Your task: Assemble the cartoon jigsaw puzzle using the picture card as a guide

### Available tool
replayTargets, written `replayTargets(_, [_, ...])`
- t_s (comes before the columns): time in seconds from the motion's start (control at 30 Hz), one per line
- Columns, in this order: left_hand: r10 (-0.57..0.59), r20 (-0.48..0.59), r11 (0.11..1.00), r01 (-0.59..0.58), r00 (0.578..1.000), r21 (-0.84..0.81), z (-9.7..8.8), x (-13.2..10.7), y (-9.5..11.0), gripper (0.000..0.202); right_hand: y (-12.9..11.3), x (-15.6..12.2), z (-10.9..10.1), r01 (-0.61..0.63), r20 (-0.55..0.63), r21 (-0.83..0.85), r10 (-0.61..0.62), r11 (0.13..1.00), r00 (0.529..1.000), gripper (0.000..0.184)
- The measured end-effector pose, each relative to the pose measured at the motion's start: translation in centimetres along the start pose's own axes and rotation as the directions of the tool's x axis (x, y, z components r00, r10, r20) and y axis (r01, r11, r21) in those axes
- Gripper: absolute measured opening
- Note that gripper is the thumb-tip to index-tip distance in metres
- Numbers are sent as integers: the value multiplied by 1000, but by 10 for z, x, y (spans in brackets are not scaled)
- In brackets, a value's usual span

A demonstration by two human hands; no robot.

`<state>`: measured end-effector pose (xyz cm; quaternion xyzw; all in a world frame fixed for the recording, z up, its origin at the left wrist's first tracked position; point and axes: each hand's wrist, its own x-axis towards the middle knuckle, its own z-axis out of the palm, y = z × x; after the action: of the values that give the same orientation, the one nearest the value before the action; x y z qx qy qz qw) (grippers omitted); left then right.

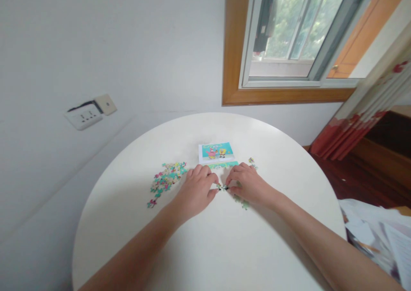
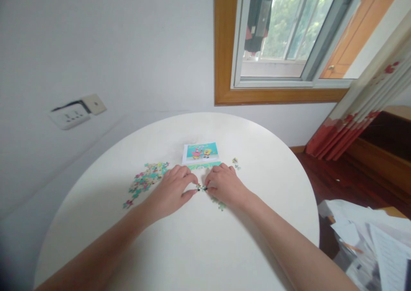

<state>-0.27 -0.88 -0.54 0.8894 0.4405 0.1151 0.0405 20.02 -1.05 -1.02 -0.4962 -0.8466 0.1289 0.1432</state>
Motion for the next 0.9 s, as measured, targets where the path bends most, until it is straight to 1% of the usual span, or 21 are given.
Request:
replayTargets(0.17, [8, -4, 999, -8, 1000, -36, -3, -1, -3, 15, 1, -1, 1, -4, -6, -10, 4, 1000, 1000, 28])
replayTargets(0.2, [8, -5, 999, -8, 1000, -39, -4, -1, -3, 15, 1, -1, 1, -7, -5, -19, 7, 1000, 1000, 28])
replayTargets(0.37, [1, -5, 999, -1, 1000, -41, -2, 0, -5, 15, 0, 1, 1, -22, 16, -36, 23, 999, 1000, 15])
replayTargets(0.57, [2, -16, 998, -3, 1000, -56, 1, 0, -4, 14, -3, 2, 3, -41, -16, 40, 42, 998, 999, 16])
replayTargets(0.7, [3, -22, 998, -4, 1000, -68, 3, 0, -2, 13, -7, 3, 4, -24, -22, 105, 27, 994, 999, 16])
replayTargets(0.9, [1, -45, 997, -5, 999, -77, 3, 1, 3, 12, -1, 2, -3, -36, -35, 209, 45, 977, 998, 16])
